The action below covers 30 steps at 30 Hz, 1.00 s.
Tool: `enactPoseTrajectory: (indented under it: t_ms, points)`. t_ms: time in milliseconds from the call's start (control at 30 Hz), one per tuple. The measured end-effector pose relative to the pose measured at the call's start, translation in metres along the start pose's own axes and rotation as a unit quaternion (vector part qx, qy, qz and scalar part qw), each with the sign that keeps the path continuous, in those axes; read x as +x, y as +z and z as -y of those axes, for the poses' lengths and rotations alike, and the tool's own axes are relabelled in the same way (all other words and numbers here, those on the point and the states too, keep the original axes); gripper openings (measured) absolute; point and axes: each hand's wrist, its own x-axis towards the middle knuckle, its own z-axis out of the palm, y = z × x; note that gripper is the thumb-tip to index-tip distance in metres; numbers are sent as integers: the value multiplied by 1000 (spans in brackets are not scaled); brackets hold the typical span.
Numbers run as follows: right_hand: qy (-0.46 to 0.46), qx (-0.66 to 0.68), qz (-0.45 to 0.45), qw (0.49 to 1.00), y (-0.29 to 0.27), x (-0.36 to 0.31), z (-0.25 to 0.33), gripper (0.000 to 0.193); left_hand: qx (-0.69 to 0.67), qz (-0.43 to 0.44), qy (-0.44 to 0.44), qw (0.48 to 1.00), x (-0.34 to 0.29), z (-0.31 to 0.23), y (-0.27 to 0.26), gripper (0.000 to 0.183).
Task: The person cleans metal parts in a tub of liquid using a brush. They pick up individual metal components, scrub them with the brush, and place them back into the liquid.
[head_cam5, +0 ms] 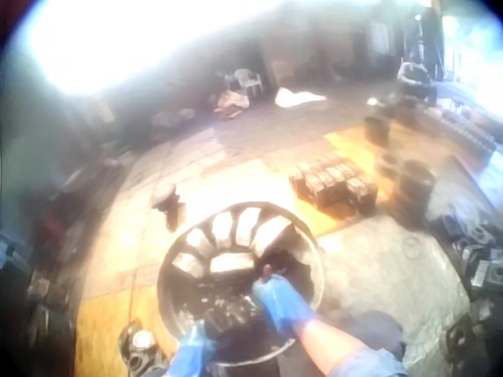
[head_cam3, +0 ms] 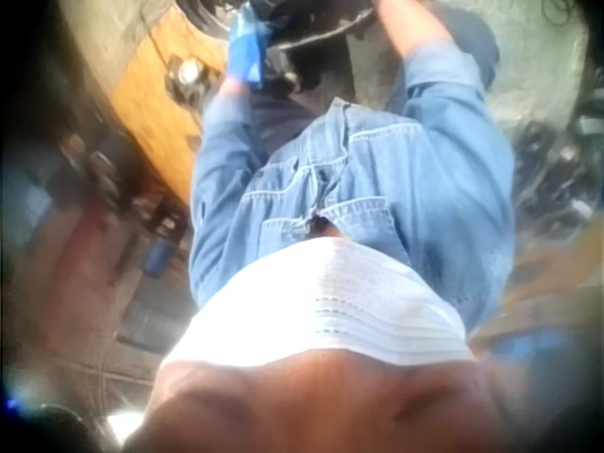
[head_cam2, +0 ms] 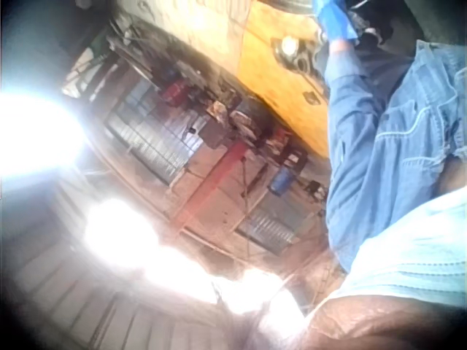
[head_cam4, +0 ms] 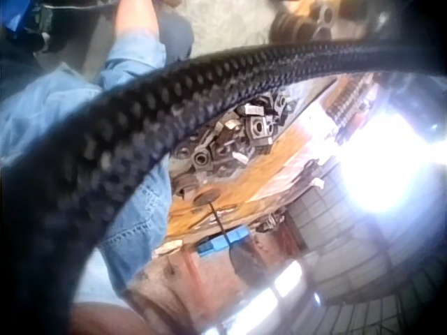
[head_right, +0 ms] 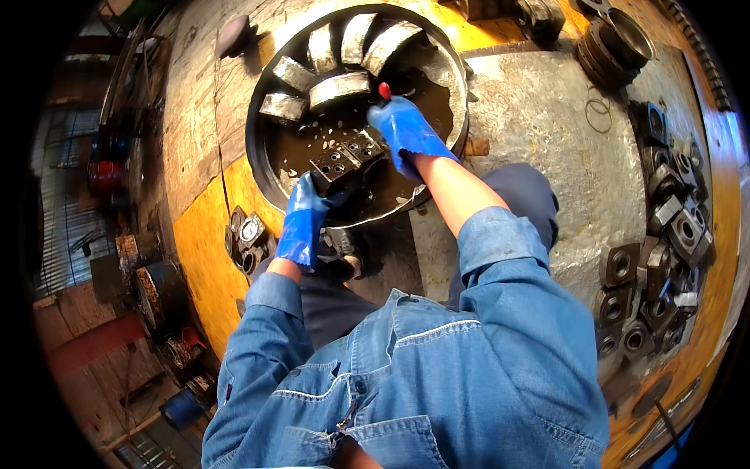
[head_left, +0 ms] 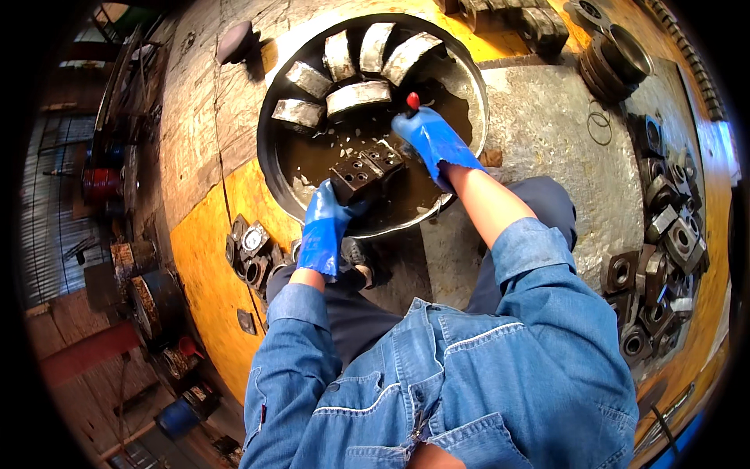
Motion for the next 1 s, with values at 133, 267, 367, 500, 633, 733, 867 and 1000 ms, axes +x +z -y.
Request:
enactPoseTrajectory:
  t_ms: [133,267,367,500,633,733,867,1000]
  points:
    - [-103,99,58,988,2,-33,33,45,30,-22,-11,999,17,16,18,59]
    - [-78,18,27,996,26,-28,36,51,25,-40,20,999,17,13,17,55]
    - [-69,-10,67,995,32,-8,31,46,31,-40,16,999,15,10,16,57]
    - [-46,-99,80,991,27,-21,48,45,59,-32,-19,998,8,3,9,62]
    - [-89,-114,82,986,24,-16,30,40,43,-28,-18,999,10,0,10,65]
    - [-37,-152,103,982,16,-39,40,39,25,-26,-16,999,10,-1,9,67]
    - [-37,-217,108,970,-2,-38,43,35,43,-3,-13,999,-7,-41,-7,70]
    - [1,-127,68,990,-30,-25,26,37,29,8,-20,999,-8,-32,-11,64]
